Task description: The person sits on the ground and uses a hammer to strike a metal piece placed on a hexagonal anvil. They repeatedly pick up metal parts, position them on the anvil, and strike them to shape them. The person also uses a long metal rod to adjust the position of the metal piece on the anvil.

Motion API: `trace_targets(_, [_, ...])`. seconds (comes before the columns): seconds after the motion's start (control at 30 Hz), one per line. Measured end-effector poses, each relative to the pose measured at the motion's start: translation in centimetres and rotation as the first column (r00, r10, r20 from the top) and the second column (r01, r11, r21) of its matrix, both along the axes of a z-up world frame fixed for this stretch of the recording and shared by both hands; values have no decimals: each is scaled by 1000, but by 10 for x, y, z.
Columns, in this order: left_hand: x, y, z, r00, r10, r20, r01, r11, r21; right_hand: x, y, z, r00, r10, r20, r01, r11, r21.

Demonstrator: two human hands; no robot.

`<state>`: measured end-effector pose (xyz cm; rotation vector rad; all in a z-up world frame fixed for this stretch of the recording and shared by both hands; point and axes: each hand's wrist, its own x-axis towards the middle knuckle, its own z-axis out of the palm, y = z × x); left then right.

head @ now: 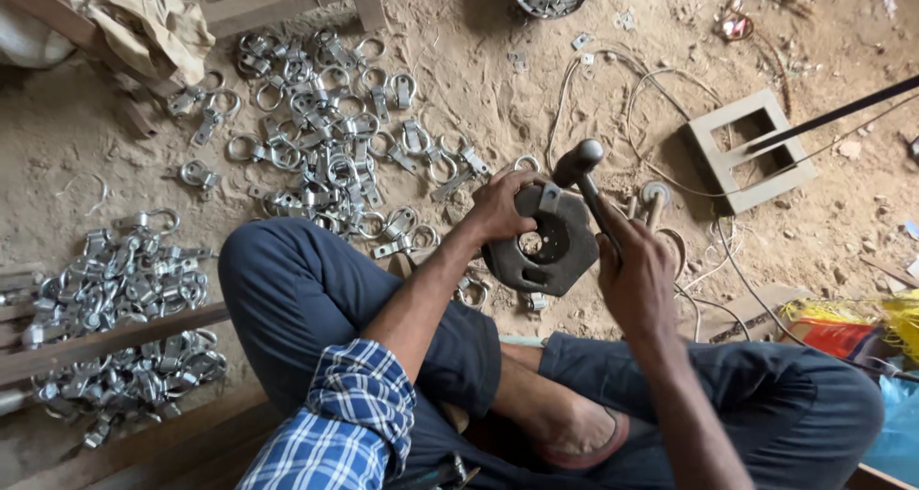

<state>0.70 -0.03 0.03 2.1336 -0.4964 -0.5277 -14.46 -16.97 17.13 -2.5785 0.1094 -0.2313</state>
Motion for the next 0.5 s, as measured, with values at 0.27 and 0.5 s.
trace_targets(0.27, [-4,3,12,998,-13,-69,10,999,-51,-22,21,7,994,-18,110,26,997,-73])
trace_targets(0.5, [-4,2,-7,1000,-4,15,5,999,-33,-23,32,3,986,-37,160,33,999,25])
